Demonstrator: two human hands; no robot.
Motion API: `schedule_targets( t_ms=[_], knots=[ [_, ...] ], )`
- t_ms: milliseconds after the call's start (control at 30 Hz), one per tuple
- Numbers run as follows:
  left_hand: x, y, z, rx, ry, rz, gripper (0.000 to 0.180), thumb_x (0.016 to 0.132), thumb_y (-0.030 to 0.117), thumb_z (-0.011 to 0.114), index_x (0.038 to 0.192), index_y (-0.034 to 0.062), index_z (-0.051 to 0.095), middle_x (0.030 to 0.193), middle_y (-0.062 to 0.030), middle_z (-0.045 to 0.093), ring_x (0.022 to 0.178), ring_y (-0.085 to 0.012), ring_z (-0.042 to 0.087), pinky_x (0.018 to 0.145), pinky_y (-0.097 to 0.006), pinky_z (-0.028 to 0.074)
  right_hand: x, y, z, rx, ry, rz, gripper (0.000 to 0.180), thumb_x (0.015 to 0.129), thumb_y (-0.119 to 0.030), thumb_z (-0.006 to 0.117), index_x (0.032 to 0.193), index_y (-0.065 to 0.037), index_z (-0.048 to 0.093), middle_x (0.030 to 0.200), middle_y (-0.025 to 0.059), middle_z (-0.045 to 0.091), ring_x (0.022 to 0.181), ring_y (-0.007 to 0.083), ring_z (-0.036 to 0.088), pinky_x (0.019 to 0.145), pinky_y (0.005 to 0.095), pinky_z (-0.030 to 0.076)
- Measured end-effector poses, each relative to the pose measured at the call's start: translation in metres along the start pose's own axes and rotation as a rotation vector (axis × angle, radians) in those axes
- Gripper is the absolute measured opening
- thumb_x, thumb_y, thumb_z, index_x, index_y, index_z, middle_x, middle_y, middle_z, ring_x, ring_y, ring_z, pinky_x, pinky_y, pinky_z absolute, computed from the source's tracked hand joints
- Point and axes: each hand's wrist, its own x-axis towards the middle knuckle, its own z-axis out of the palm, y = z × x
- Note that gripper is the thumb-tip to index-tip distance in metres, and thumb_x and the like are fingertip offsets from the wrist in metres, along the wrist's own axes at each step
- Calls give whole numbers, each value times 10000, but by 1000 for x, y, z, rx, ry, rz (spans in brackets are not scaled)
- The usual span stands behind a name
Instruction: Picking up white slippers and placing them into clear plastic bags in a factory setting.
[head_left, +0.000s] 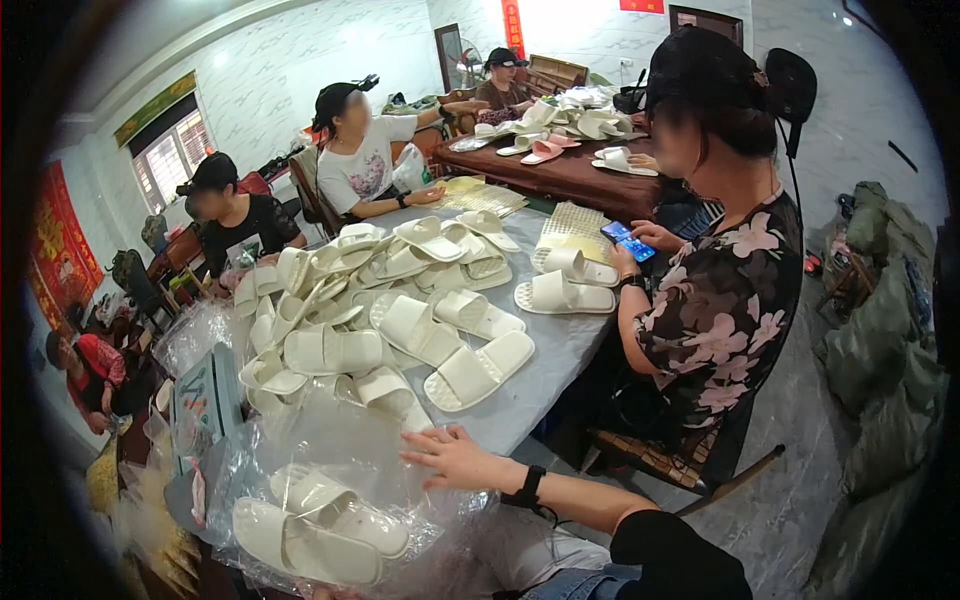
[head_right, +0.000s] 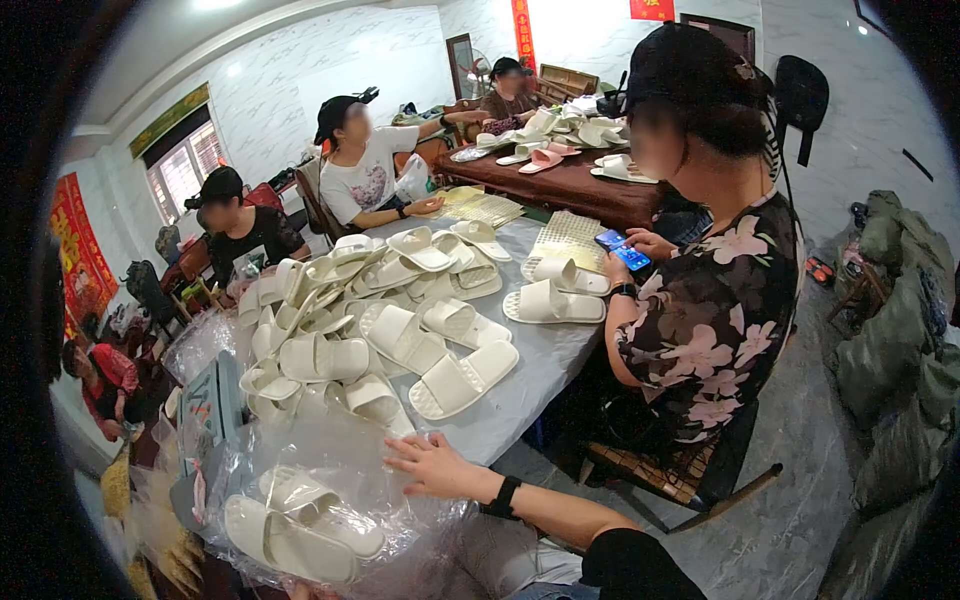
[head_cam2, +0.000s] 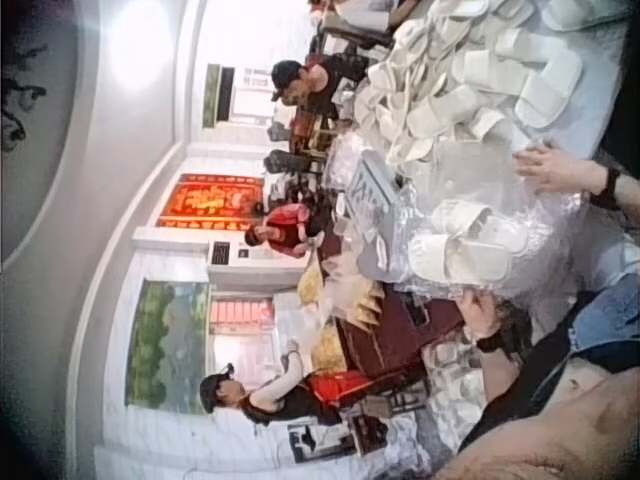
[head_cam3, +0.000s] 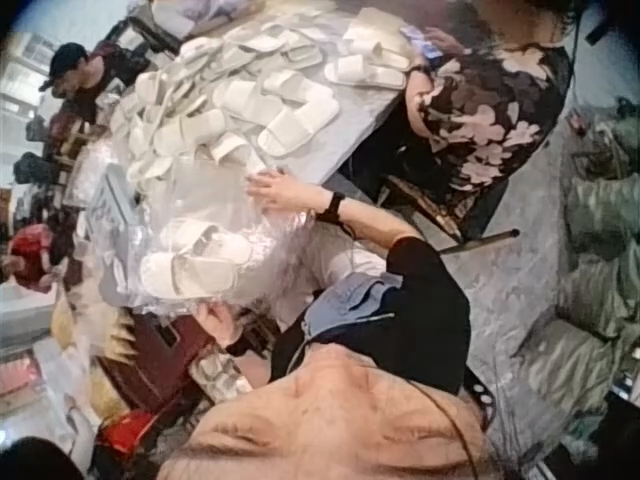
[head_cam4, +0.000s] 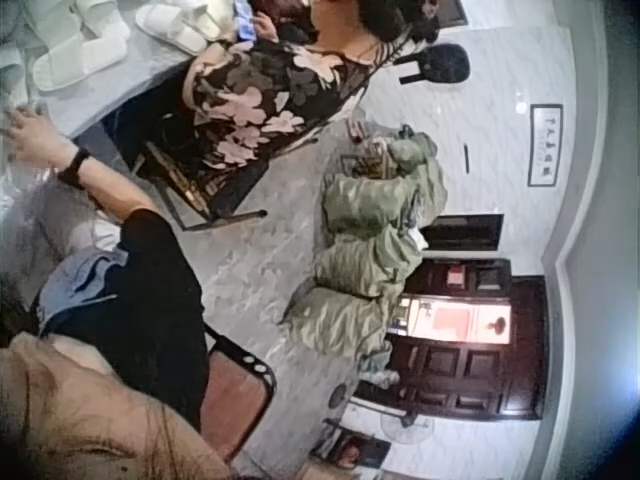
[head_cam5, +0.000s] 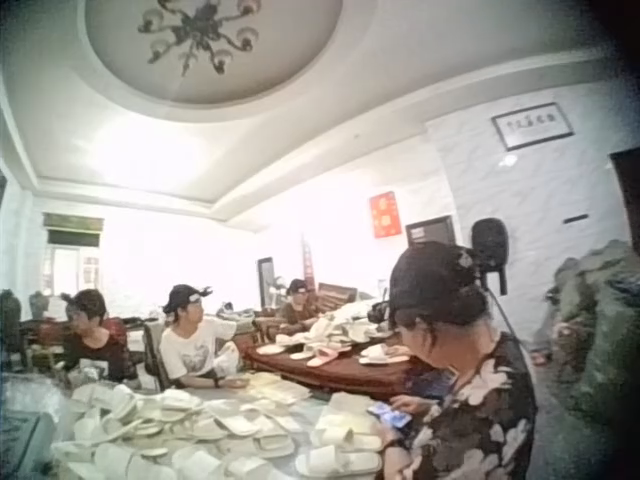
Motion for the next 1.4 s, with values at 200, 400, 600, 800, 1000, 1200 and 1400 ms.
schedule_targets(
  t_ms=[200,400,600,800,1000,1200,1400],
  knots=[
    [-3,-46,-39,-495,52,230,224,962,98,540,769,21,458,810,-24,471,705,-185,404,632,-324,352,17,-2,2,-14,157,100,703,888,-451,679,1504,-226,424,1620,58,304,1351,230,412,969,465,320],
    [-34,-64,-109,-957,231,-36,76,958,48,568,994,-13,597,924,-85,606,776,-198,535,783,-314,472,17,-3,2,-10,264,-3,630,905,-430,661,1471,-224,476,1595,53,354,1318,218,434,933,439,315],
    [-70,-60,-155,-1085,364,85,319,922,197,636,1095,-71,638,1036,-166,667,889,-292,598,810,-378,497,12,4,8,27,300,-13,500,933,-399,643,1369,-163,579,1532,75,447,1304,228,446,955,444,313],
    [-132,-111,-227,269,664,315,489,921,374,680,1127,-68,637,1153,-228,653,1035,-236,579,989,-413,447,14,7,13,8,326,-22,504,893,-344,692,1362,-188,592,1510,42,483,1266,246,481,964,443,324],
    [-172,-38,-206,-824,828,81,343,898,-15,587,1240,-44,601,1233,-163,634,1056,-214,620,900,-330,508,16,15,15,-43,235,66,487,820,-221,751,1289,-156,640,1385,118,580,1230,328,533,1000,524,386],
    [-229,-33,-239,-505,1092,247,157,894,1,552,962,0,693,1051,-69,682,976,-142,626,879,-302,521,21,23,-1,73,283,-104,468,877,-140,677,1338,-88,620,1425,124,571,1278,352,515,1078,475,365],
    [-274,-28,-278,-804,1120,485,112,837,-75,504,823,-10,595,884,-54,619,836,-137,597,907,-366,536,24,44,19,-12,284,-183,398,981,-183,586,1367,-86,602,1452,112,550,1279,336,519,1051,446,396]
  ],
)
